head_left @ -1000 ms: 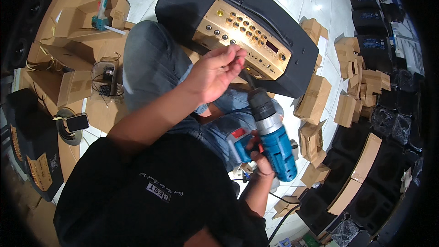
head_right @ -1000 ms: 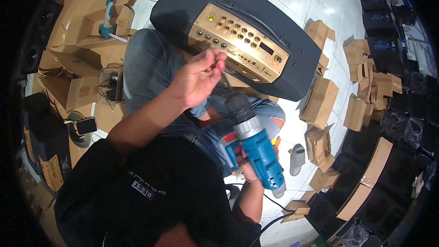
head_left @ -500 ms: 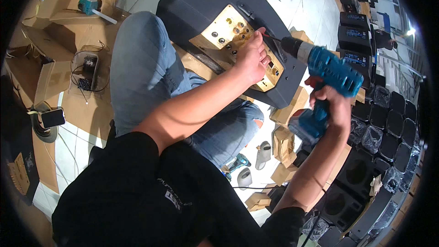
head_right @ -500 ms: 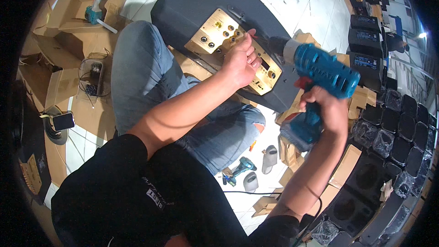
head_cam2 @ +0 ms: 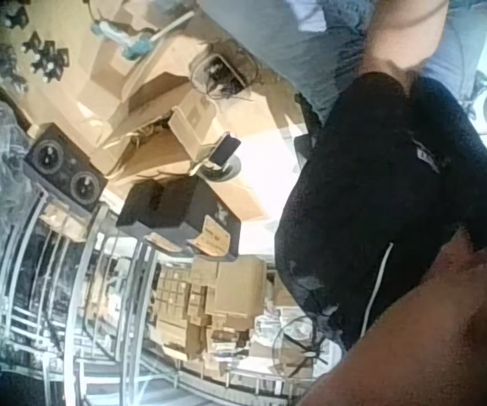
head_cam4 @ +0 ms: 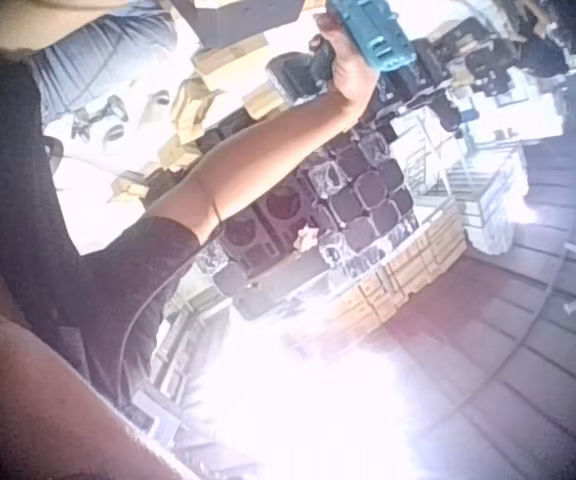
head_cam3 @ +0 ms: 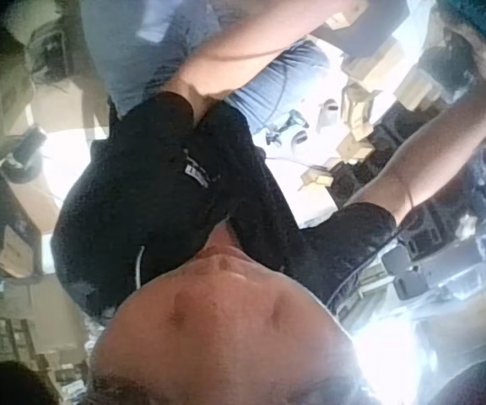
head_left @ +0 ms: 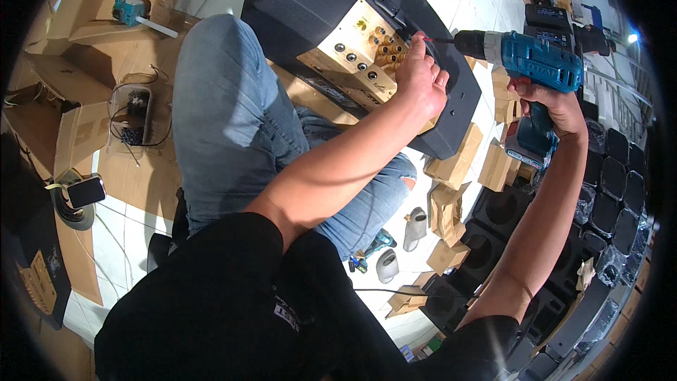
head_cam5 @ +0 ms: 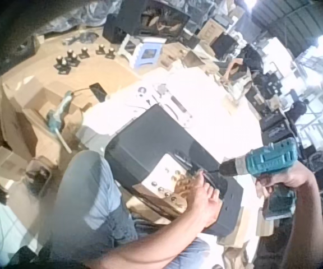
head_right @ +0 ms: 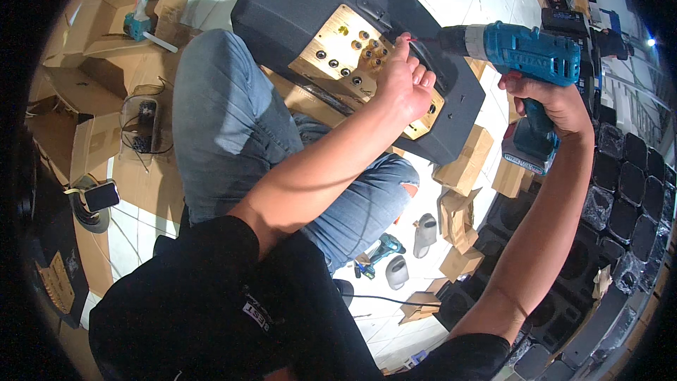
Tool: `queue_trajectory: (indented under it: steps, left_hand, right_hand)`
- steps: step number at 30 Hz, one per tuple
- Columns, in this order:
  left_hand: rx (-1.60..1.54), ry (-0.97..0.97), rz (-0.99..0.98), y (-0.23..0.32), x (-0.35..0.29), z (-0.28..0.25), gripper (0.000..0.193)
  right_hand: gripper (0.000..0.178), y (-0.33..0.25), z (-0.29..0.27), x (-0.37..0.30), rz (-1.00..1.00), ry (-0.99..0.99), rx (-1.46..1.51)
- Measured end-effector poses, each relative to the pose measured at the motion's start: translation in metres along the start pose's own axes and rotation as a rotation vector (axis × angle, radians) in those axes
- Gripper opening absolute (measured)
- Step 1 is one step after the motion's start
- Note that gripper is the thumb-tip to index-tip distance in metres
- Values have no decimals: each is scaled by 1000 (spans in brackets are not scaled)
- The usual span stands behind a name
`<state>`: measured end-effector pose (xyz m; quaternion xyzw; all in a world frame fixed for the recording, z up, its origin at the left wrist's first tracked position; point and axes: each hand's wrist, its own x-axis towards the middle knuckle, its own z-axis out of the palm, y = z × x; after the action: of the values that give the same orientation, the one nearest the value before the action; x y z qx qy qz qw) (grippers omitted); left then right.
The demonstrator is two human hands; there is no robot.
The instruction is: The person uses a corded drill to drive screws into the back panel of a large black speaker. They repeatedly pick up screws, position them, and fasten them while sitting on the floor. The person also briefly flips the speaker to access the interior wiring.
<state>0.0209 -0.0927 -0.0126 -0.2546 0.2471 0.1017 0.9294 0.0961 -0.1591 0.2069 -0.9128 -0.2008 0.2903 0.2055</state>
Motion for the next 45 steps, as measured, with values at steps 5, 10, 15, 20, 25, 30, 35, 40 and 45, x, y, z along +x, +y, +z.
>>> queue_trajectory:
  steps: [5, 10, 15, 20, 25, 30, 35, 40, 45]
  left_hand:
    - [-9, 51, 23, 5, 3, -1, 24]
    - [-58, 22, 36, 12, 2, 3, 26]
    - [-131, 43, -16, 11, 3, 3, 20]
    - [-135, 42, 9, 15, 6, 4, 16]
    - [-149, 53, 7, 14, 6, 5, 16]
    - [-174, 34, 55, 23, 13, 6, 15]
    - [-185, 66, -6, 12, 6, 4, 15]
    - [-212, 64, 30, 20, 10, 7, 15]
    - [-199, 84, -7, 13, 2, 6, 16]
  right_hand:
    - [25, 2, 6, 14, -64, -60, -25]
    - [23, -5, 14, 16, -113, -72, -28]
    - [23, -7, 11, 16, -57, -40, -100]
    - [23, -17, 13, 23, -91, -87, -140]
    - [24, -23, 15, 23, -107, -117, -135]
    - [24, -23, 14, 43, -145, -174, -106]
    - [24, -19, 7, 29, -74, -181, -100]
    - [25, -21, 12, 44, -103, -196, -86]
    - [24, -18, 12, 28, -78, -162, -82]
